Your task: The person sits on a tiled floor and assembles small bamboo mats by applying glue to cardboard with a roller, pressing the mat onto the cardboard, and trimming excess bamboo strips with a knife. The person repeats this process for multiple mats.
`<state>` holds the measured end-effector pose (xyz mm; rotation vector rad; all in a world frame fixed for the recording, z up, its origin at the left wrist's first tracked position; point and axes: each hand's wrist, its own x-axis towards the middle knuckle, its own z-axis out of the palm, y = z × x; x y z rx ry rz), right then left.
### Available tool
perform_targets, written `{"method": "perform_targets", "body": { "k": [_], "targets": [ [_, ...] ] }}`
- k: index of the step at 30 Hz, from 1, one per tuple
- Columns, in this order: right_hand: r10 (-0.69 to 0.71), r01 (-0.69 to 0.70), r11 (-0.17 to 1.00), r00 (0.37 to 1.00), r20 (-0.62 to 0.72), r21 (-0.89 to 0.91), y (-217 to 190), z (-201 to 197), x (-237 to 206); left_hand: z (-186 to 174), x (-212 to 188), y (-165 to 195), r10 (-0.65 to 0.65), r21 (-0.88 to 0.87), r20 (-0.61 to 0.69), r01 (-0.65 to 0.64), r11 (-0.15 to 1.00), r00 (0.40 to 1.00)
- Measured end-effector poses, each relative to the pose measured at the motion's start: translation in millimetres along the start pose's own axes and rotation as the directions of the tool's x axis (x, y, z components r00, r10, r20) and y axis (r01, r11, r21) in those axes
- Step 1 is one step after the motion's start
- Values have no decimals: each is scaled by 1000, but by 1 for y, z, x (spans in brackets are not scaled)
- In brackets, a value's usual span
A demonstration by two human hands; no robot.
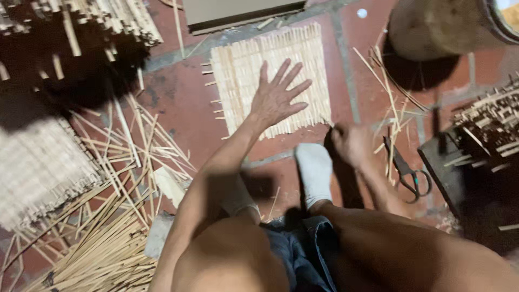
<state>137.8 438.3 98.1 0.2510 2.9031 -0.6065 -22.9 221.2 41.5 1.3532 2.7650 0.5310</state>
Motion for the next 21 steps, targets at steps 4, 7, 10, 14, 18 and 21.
{"method": "perform_targets", "body": {
  "k": [4, 7, 10, 14, 18, 21],
  "targets": [
    [90, -51, 977, 980, -179, 208, -12, 20, -51, 1, -1, 1, 1, -28, -2, -1, 1000, 1000],
    [87, -62, 979, 988, -124, 193, -18, 30, -49, 0, 0, 0, 6, -25, -3, -6, 1000, 1000],
    [46, -9, 980, 983, -180, 200, -19, 32, -44, 0, 1, 0, 1, -21, 7, -1, 1000, 1000],
    [34, 9, 976, 981, -192, 216, -19, 32, -41, 2, 1, 1, 7, -9, 3, -7, 1000, 1000],
    [61, -33, 980, 988, -141, 197, -18, 33, -34, 2, 0, 2, -12, -22, 41, 13, 1000, 999],
    [40, -9, 981, 987, -155, 195, -17, 36, -27, 0, 0, 2, -9, -37, 34, 10, 999, 999]
  ]
}}
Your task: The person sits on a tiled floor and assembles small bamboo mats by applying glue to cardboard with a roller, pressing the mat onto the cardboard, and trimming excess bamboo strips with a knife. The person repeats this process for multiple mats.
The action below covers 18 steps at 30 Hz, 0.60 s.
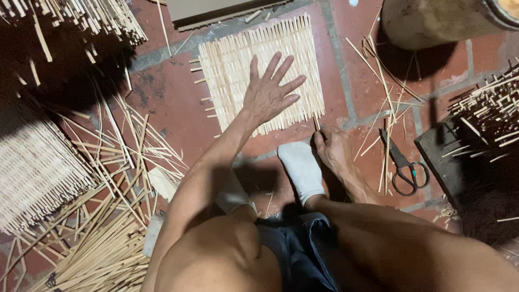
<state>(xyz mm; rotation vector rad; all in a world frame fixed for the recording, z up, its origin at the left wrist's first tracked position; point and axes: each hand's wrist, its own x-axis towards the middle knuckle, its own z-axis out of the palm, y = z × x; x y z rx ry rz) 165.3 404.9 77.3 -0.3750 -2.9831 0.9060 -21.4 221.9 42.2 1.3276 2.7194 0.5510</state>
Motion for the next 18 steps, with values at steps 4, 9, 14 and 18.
{"method": "perform_targets", "body": {
  "k": [4, 9, 14, 18],
  "targets": [
    [16, -12, 998, 997, 70, -55, -2, 1, 10, 0, -1, 1, -1, 0, 10, 1, 1000, 1000],
    [87, -89, 996, 992, 89, 18, -14, -17, 6, 3, 1, 1, -48, -4, 14, 48, 999, 999],
    [127, -148, 984, 973, 193, 97, -32, -14, 0, 4, 4, -1, -31, 35, -13, 32, 999, 999],
    [-169, 160, 982, 983, 79, 102, -34, 6, 5, 6, 2, -3, -47, 23, 16, 46, 999, 999]
  ]
}}
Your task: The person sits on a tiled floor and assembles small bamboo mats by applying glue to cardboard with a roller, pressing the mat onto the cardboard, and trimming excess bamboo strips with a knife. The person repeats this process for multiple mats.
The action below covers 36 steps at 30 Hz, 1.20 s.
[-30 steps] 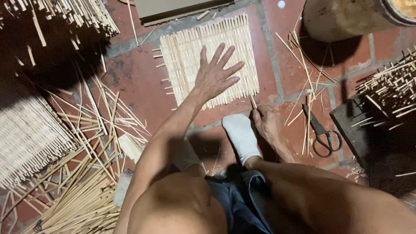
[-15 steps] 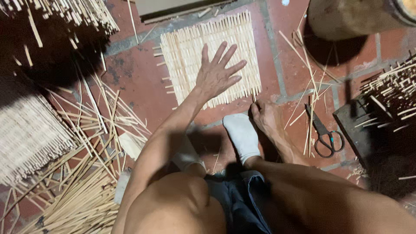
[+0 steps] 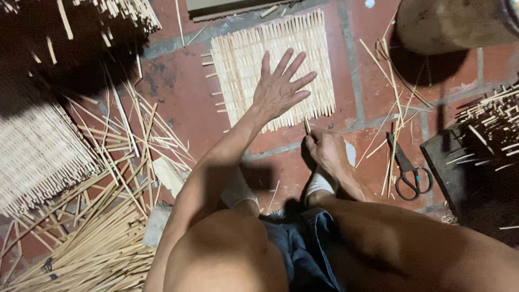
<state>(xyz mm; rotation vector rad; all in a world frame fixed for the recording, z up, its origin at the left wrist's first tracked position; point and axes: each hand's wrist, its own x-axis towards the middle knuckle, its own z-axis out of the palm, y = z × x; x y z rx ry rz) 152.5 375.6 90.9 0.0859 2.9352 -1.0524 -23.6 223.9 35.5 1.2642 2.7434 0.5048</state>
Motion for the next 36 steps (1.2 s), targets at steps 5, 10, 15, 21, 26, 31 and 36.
{"method": "perform_targets", "body": {
  "k": [5, 10, 15, 21, 26, 31, 36],
  "targets": [
    [153, -151, 988, 982, 108, -27, 10, 13, -6, 8, -1, -1, 19, 12, -14, -19, 1000, 1000],
    [187, -177, 981, 974, 129, -81, 15, 21, 3, 11, 0, -3, 29, 25, -47, -28, 999, 998],
    [91, -88, 996, 992, 85, -32, 3, 8, 11, 10, 2, -2, 2, -6, -6, -3, 1000, 1000],
    [136, -146, 988, 974, 180, 43, -27, -8, 1, -2, -6, -28, -21, -327, -126, -21, 945, 992],
    [45, -59, 997, 970, 240, 51, -35, 20, 18, -16, -38, -44, -63, -74, -33, 60, 995, 997],
    [35, -49, 997, 973, 226, 58, -29, 33, 16, -14, -40, -46, -52, -23, -73, 51, 998, 996],
    [184, -217, 974, 920, 345, 59, -25, 44, 26, -9, -41, -45, -16, -10, -130, 15, 1000, 991]
  ]
}}
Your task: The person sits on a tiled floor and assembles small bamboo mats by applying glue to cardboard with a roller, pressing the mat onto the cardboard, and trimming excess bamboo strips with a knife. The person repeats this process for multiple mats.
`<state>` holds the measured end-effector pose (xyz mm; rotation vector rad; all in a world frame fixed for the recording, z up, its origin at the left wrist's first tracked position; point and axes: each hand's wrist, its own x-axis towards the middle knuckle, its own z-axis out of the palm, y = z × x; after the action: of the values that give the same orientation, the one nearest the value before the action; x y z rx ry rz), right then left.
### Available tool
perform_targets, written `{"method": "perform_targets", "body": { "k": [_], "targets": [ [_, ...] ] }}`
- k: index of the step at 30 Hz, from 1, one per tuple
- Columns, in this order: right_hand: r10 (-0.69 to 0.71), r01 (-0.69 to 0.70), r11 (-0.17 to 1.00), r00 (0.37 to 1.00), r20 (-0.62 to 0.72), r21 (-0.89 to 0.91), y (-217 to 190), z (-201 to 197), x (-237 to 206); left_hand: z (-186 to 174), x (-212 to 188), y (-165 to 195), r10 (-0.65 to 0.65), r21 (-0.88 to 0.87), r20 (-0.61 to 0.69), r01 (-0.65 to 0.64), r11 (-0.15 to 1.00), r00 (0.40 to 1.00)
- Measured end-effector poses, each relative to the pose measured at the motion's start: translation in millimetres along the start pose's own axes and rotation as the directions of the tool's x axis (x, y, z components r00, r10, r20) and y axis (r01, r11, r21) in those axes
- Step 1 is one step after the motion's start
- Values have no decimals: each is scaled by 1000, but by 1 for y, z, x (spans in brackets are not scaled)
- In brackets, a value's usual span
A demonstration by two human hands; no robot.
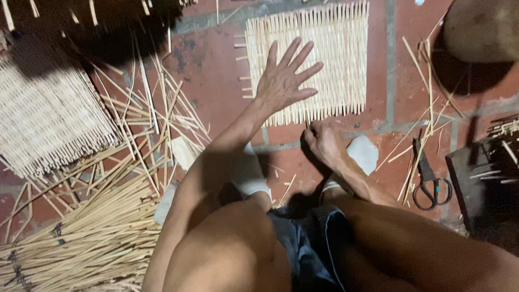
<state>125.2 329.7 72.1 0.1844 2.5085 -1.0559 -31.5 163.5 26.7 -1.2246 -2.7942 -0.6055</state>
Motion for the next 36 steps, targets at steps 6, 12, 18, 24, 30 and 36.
{"method": "perform_targets", "body": {
  "k": [6, 12, 18, 24, 30, 36],
  "targets": [
    [-219, 211, 973, 971, -93, -96, -3, -14, -7, 0, 6, -6, -111, -79, 205, 129, 988, 973],
    [52, -43, 998, 975, 218, -48, -19, -2, -1, -19, -18, -42, -144, -59, 92, 150, 987, 985],
    [-234, 245, 969, 950, 205, -26, -23, 26, 24, -32, -30, -45, -167, 25, 199, 166, 986, 966],
    [-30, 42, 998, 971, 237, -47, -27, 37, 25, -27, -27, -44, -191, 15, 235, 193, 981, 953],
    [99, -91, 995, 942, 321, -40, -46, 23, 22, -21, -28, -45, -164, 17, 170, 163, 986, 972],
    [-23, 31, 999, 937, 350, -19, -54, 21, 24, -22, -30, -47, -141, -15, 117, 144, 989, 983]
  ]
}}
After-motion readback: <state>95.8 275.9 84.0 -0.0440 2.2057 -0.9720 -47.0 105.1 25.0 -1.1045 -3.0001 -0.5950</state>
